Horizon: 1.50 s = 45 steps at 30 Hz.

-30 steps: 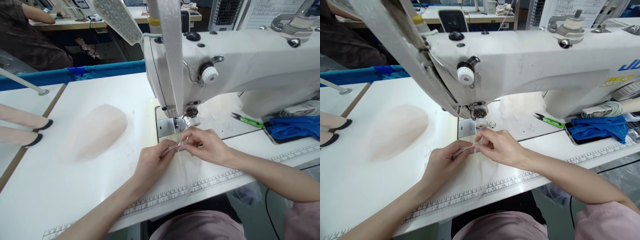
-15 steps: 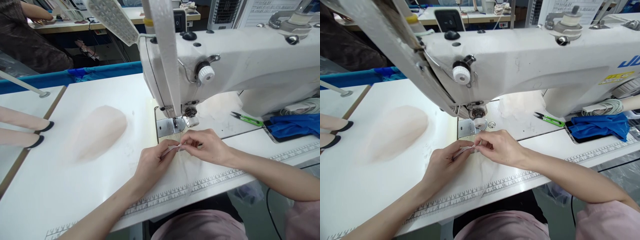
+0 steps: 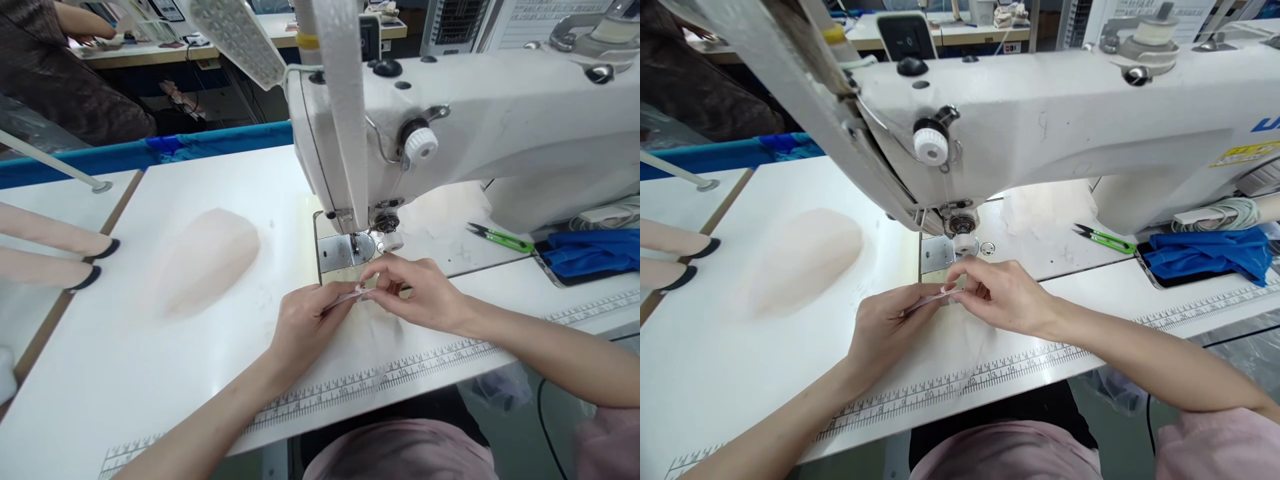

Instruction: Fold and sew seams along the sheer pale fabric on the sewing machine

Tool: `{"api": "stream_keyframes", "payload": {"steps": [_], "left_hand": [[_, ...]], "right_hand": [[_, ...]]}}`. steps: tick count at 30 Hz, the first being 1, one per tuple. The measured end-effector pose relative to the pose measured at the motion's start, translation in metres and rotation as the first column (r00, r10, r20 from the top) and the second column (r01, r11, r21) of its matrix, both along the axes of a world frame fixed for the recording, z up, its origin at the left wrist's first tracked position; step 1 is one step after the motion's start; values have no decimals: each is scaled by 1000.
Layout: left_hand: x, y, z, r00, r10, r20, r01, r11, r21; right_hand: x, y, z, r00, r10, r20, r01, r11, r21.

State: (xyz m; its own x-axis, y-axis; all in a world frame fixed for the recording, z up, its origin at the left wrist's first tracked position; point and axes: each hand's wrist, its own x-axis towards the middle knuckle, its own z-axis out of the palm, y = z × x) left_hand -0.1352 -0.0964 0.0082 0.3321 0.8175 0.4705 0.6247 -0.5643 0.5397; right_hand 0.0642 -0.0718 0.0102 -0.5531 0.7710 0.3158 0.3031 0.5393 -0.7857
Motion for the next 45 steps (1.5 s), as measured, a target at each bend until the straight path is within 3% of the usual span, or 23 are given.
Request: {"api": "stream_keyframes", "payload": {"steps": [4,20,27,38,45], "left_hand": [[0,-1,0,999,-3,-53,8,996,87],[-1,-1,-1,991,-62,-122,78,988,132],[0,-3,2,993,34,-111,-20,992,121],[-2,-2,-1,987,-48,-152,64,993,102],[-2,-4,-1,985,17,-174,10,989,151]], "right_hand": [[1,0,-1,999,29,19,-29,999,32],[3,2,-4,993,109,53,-114,988,105],[2,3,-5,994,91,54,-98,985,145],[4,4,-6,989,71,126,-105,954,280],[4,5,-6,987,45,153,-93,942,322]]}}
